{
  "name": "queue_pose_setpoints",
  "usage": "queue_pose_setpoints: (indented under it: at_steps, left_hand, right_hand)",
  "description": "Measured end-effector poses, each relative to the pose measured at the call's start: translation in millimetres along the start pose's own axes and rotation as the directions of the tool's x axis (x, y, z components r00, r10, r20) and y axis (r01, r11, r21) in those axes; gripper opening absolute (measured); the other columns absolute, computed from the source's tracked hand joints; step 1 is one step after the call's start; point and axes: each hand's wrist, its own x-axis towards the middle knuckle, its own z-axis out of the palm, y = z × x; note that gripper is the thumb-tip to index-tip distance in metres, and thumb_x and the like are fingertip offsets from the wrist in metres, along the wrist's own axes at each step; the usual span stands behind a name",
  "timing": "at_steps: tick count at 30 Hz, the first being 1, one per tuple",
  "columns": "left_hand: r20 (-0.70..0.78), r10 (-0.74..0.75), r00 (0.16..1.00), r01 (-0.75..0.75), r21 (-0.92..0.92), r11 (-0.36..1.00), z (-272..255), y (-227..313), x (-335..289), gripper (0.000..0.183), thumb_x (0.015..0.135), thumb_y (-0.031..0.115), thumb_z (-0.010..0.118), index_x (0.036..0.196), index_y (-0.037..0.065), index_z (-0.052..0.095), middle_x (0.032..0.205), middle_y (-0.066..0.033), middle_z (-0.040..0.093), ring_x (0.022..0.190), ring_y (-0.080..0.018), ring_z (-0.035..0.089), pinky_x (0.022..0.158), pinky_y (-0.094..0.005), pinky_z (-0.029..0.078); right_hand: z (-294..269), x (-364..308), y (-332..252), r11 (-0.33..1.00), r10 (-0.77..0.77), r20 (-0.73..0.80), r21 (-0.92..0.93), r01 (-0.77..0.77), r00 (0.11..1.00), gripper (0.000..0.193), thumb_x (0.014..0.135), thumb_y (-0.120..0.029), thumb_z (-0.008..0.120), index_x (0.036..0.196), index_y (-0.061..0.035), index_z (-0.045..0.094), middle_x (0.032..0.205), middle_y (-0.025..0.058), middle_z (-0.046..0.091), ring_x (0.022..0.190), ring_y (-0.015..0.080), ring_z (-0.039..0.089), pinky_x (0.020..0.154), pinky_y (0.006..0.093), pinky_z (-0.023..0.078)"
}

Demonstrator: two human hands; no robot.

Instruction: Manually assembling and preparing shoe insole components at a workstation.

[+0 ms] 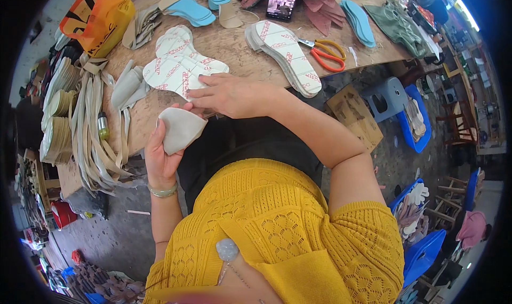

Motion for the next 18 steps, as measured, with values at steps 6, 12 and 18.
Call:
queue_pose_setpoints:
  at_steps: [6,12,18]
  left_hand:
    - [0.084,-0.035,0.996,0.032,0.034,0.999,9.1,-5.6,-1.4,0.047,0.099,0.028,0.045,0.131,-0.007,0.041,0.135,-0.0263,0.045,0.125,-0.042,0.046,0.107,-0.0495,0.036]
    - [0.049,-0.004,0.999,0.003,0.011,1.0,14.5,-12.2,23.2,0.043,0.1,0.028,0.042,0.13,-0.003,0.043,0.141,-0.0291,0.036,0.13,-0.0467,0.037,0.108,-0.0546,0.033]
    - [0.151,0.055,0.987,-0.042,-0.092,0.995,15.1,7.3,10.6,0.043,0.1,0.027,0.043,0.131,-0.003,0.044,0.14,-0.0254,0.04,0.128,-0.0466,0.039,0.107,-0.053,0.035]
  right_hand:
    - [-17.3,5.7,-1.5,0.848,0.365,0.08,0.384,-0.366,0.928,0.051,0.086,-0.004,0.055,0.135,-0.0111,0.044,0.13,0.012,0.055,0.108,0.032,0.061,0.089,0.0363,0.051]
    - [0.8,-2.1,2.7,0.963,0.221,-0.648,0.262,-0.06,0.729,0.038,0.082,0.004,0.056,0.12,-0.0026,0.057,0.12,0.0155,0.061,0.104,0.0309,0.062,0.088,0.0366,0.051]
    - [-37.3,-56.3,-17.6,0.998,0.034,-0.47,0.054,-0.01,0.882,0.029,0.077,0.002,0.06,0.105,-0.0052,0.064,0.124,0.0116,0.059,0.116,0.0365,0.054,0.093,0.0424,0.048]
